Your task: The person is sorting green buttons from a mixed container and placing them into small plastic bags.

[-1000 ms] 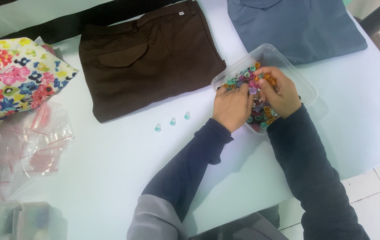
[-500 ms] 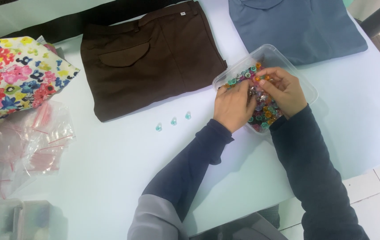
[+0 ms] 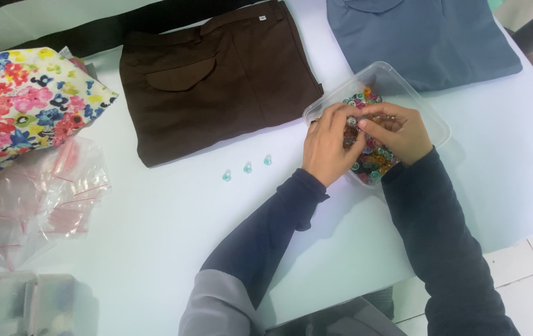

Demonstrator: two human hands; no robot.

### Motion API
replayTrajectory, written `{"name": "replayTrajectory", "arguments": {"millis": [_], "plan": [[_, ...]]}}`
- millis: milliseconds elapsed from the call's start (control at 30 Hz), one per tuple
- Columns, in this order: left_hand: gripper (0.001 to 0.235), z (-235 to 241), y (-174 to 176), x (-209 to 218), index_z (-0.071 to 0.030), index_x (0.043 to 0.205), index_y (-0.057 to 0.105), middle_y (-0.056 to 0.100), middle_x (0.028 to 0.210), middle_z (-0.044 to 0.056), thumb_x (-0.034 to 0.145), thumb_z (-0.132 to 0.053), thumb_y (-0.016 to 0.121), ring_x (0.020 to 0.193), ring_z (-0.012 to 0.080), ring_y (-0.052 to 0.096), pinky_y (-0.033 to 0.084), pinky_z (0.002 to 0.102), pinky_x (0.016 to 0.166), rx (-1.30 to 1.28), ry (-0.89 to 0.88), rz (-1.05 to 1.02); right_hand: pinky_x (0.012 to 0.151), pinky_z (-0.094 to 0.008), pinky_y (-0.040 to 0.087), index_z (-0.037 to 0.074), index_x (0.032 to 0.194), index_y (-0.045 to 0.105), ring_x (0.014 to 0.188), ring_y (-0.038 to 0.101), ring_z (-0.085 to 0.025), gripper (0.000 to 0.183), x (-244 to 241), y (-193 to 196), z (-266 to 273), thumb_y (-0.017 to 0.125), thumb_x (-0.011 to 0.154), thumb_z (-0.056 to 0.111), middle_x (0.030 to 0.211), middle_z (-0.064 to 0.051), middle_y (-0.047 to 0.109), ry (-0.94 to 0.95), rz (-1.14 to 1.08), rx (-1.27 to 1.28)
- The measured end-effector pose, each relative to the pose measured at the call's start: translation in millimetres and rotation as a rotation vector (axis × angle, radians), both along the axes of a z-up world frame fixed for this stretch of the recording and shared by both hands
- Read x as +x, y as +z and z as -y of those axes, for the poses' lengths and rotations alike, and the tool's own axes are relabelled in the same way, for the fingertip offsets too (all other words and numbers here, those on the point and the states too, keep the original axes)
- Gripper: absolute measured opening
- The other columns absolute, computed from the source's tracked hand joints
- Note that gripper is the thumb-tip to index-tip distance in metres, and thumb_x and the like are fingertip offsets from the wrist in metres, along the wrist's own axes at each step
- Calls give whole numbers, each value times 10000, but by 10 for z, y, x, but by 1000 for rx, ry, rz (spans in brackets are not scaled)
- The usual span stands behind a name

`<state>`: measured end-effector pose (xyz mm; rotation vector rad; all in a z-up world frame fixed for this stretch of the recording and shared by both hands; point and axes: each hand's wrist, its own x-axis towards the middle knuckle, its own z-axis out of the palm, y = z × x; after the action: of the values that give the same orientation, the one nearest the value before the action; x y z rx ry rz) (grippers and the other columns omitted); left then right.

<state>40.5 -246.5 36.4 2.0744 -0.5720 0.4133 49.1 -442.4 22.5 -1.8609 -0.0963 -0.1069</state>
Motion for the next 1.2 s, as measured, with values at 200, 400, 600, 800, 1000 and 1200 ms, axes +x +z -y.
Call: {"name": "replayTrajectory", "arguments": {"millis": [200, 400, 600, 800, 1000, 1200], "plan": [[335, -2, -36, -19, -220, 1234, 569, 564, 1256, 12, 928, -238, 704, 1098, 264, 693, 491, 382, 931, -13, -4, 33, 470, -220, 438, 35, 1382, 576, 516, 554, -65, 501, 3, 104, -28, 778, 938, 150, 979, -142, 677, 66, 10, 24], [246, 5, -116, -20, -248, 1145, 599, 635, 1005, -75, 926, -253, 712, 937, 116, 688, 471, 301, 853, -84, 29, 130, 550, -236, 452, 51, 1441, 500, 563, 560, -88, 614, -27, 148, -22, 771, 893, 95, 938, -136, 660, 133, -5, 37], [226, -93, -86, -90, -188, 1058, 625, 685, 986, -35, 888, -118, 756, 915, 194, 694, 529, 315, 848, -412, -40, 227, 670, -327, 521, -21, 1376, 535, 705, 640, -174, 562, -69, 154, -186, 774, 874, 65, 918, -162, 692, 183, 152, 30], [119, -454, -97, -236, -98, 927, 681, 725, 944, 69, 872, -107, 786, 862, 291, 722, 569, 377, 800, -499, 51, 361, 753, -353, 544, 77, 1267, 660, 789, 720, -235, 437, -495, 464, -913, 825, 870, 152, 954, -100, 756, 44, 340, -233], [145, -1291, -421, -420, -128, 948, 674, 715, 1025, 36, 894, -225, 767, 906, 244, 683, 495, 376, 849, -217, -16, 473, 816, -390, 548, 129, 1130, 749, 895, 678, -258, 313, -661, 285, -1522, 806, 831, 201, 1033, -58, 717, 81, 900, -542], [252, -2124, -552, -654, -137, 1045, 645, 712, 1031, 40, 825, -146, 765, 923, 249, 675, 472, 389, 889, -50, 121, 327, 961, -430, 454, 175, 1252, 680, 1132, 579, -257, 386, -545, -188, -1836, 734, 888, 287, 1280, -72, 602, 202, 1024, -704]]}}
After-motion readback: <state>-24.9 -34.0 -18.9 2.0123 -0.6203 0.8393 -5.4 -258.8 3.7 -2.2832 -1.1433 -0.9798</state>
